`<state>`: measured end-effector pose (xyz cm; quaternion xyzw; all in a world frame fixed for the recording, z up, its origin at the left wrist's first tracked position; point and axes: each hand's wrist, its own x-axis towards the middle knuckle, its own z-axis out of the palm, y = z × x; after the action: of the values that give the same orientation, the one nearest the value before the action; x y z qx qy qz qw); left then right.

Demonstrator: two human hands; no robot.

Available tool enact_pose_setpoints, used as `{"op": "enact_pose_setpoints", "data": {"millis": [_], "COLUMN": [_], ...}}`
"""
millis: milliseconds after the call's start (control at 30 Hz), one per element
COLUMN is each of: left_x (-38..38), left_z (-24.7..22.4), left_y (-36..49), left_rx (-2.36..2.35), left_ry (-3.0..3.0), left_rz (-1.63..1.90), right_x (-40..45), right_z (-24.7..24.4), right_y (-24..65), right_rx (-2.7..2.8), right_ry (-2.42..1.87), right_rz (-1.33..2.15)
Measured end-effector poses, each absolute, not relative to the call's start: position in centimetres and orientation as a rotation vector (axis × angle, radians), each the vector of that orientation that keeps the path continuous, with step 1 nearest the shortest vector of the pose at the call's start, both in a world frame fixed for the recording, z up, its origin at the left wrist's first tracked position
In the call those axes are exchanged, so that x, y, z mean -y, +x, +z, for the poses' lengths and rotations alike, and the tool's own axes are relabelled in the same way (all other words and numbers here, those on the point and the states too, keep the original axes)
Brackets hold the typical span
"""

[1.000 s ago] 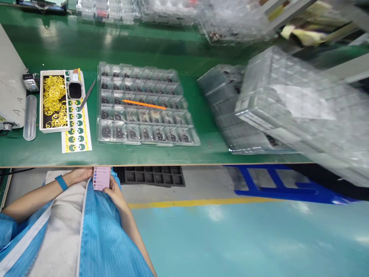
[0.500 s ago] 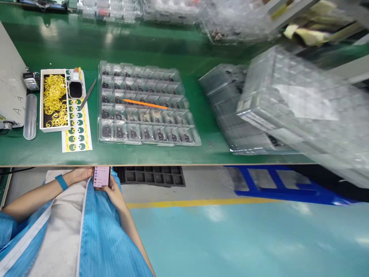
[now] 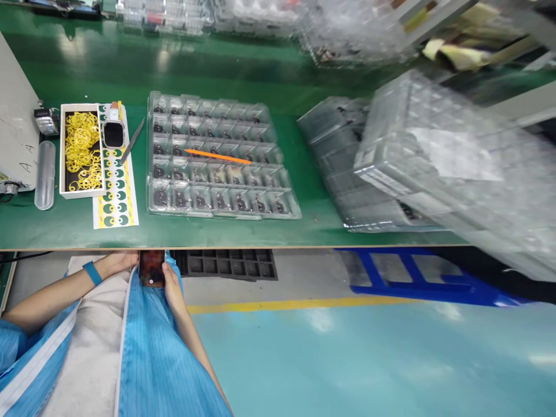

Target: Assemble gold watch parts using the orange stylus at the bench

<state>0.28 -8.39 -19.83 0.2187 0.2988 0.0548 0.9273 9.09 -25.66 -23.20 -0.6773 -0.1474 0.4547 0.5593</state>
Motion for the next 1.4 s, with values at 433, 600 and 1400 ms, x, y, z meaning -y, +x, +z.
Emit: {"op": "enact_pose_setpoints", "data": {"millis": [433, 600, 1400], "left_x": [9.1, 9.0, 9.0], "left_z": [-20.4, -20.5, -21.1], "left_y": [0.6, 0.5, 0.2], "left_rx": [-0.708, -0.692, -0.546], "left_ry": [0.477, 0.461, 0.398], "left_rz": [0.136, 0.122, 0.092], "right_x": [25.0, 24.9, 24.0], "right_z": [-22.3, -22.0, -22.4], "right_y": [8.9, 9.0, 7.8], "right_rx": [0.401, 0.460, 0.509], "right_ry": [-1.600, -1.530, -1.983], "right_rz": [1.060, 1.113, 0.792]}}
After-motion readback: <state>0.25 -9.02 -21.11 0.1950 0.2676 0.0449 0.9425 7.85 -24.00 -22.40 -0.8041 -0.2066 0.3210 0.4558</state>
